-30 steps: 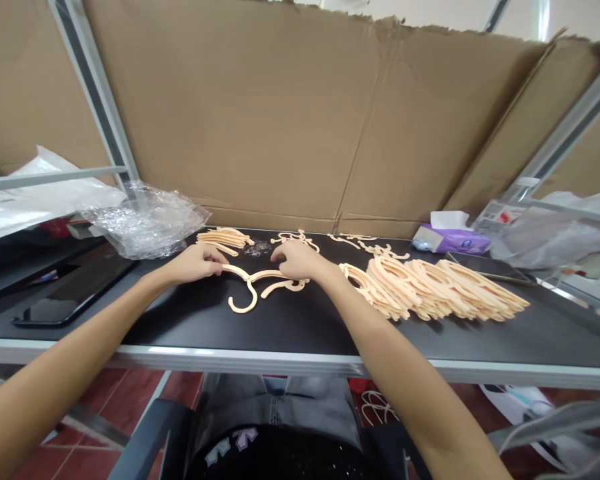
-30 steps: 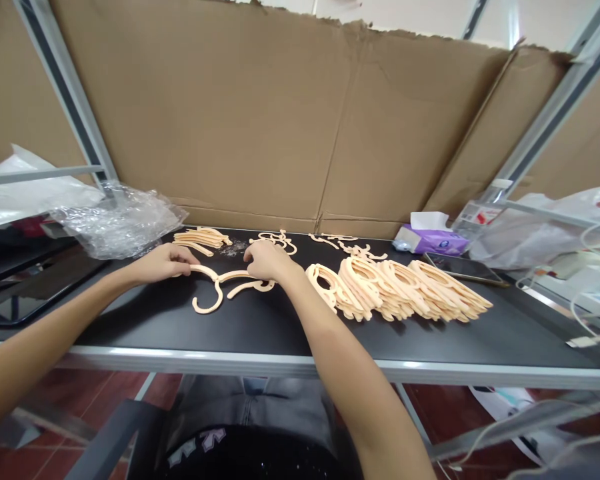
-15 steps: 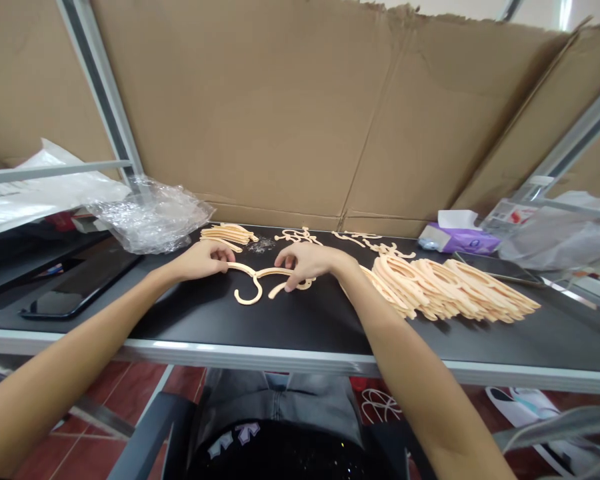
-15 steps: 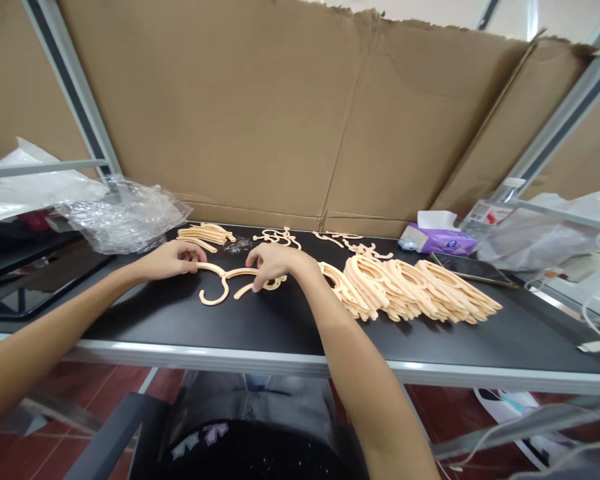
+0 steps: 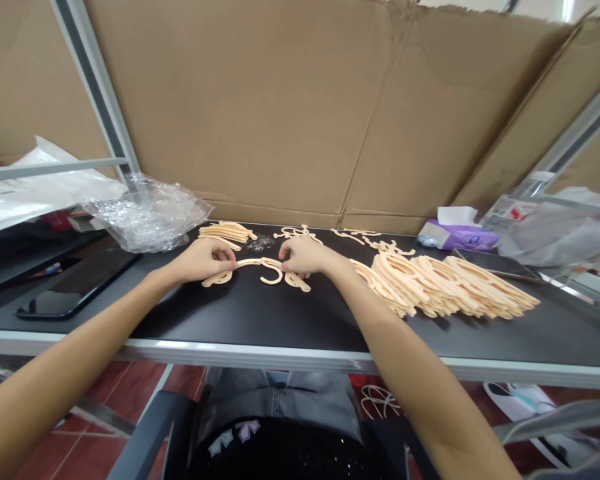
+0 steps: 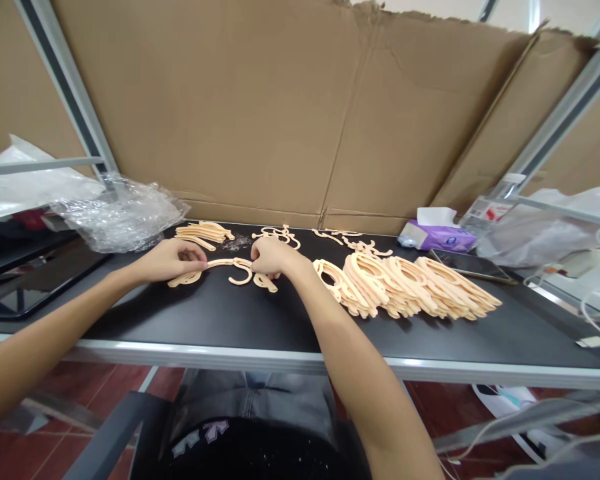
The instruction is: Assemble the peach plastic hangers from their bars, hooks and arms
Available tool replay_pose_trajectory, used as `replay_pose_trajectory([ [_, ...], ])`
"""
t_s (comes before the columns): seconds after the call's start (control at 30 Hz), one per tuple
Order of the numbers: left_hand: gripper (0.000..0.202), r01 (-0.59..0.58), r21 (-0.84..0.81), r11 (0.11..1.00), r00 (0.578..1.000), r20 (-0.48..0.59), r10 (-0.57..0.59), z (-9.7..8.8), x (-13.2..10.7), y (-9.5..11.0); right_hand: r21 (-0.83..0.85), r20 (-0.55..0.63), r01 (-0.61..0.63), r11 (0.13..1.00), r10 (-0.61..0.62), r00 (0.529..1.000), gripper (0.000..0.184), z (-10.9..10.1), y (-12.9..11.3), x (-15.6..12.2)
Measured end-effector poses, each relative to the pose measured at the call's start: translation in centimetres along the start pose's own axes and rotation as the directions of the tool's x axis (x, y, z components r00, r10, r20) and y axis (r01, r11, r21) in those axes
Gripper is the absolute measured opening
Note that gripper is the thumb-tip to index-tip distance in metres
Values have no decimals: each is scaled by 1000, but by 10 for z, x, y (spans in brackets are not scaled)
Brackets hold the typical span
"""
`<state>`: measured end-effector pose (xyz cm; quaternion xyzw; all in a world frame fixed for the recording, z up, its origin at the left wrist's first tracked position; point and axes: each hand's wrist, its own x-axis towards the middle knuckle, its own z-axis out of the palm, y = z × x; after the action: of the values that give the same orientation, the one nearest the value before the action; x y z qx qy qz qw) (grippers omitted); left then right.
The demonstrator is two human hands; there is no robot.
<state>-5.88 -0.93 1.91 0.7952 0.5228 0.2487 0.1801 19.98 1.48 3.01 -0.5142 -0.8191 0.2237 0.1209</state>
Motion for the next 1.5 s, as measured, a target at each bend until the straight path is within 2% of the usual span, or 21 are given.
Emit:
replay_pose_trajectory([
  [0.07, 26, -21, -6, 1000, 1000, -23, 21, 2, 0, 0, 167, -1, -30, 985, 31, 1000, 33, 2, -2, 0],
  [0.17, 26, -37, -125, 992, 999, 10, 38, 6, 0, 3, 325, -26, -26, 945, 36, 999, 39, 5, -8, 0],
  [0.33, 30, -60, -275, 960, 992, 89, 87, 11, 0, 9, 421, -19, -20, 907, 31, 999, 38, 8, -16, -3],
  [0.63, 32, -111, -245, 963, 984, 109, 142, 14, -2, 11, 315, -52, 22, 949, -6, 999, 29, 8, -20, -5],
  [0.8, 33, -151, -169, 974, 978, 115, 172, 14, -3, 11, 86, -110, 84, 993, -74, 991, 27, 9, -25, -10],
  [0.97, 31, -251, -97, 963, 955, 138, 263, 15, -5, 11, -83, -130, 132, 988, -142, 981, 24, 7, -26, -12],
  [1.17, 29, -281, -84, 956, 947, 139, 290, 17, -5, 11, -148, -18, 92, 985, -96, 995, 37, 3, -27, -12],
  [1.4, 30, -299, -44, 953, 947, 110, 302, 21, -6, 10, -146, -2, 39, 989, -40, 999, 30, 2, -27, -14],
  [1.5, 31, -317, -19, 948, 944, 87, 317, 24, -6, 10, -219, -37, 23, 975, -32, 999, 38, 3, -32, -25],
])
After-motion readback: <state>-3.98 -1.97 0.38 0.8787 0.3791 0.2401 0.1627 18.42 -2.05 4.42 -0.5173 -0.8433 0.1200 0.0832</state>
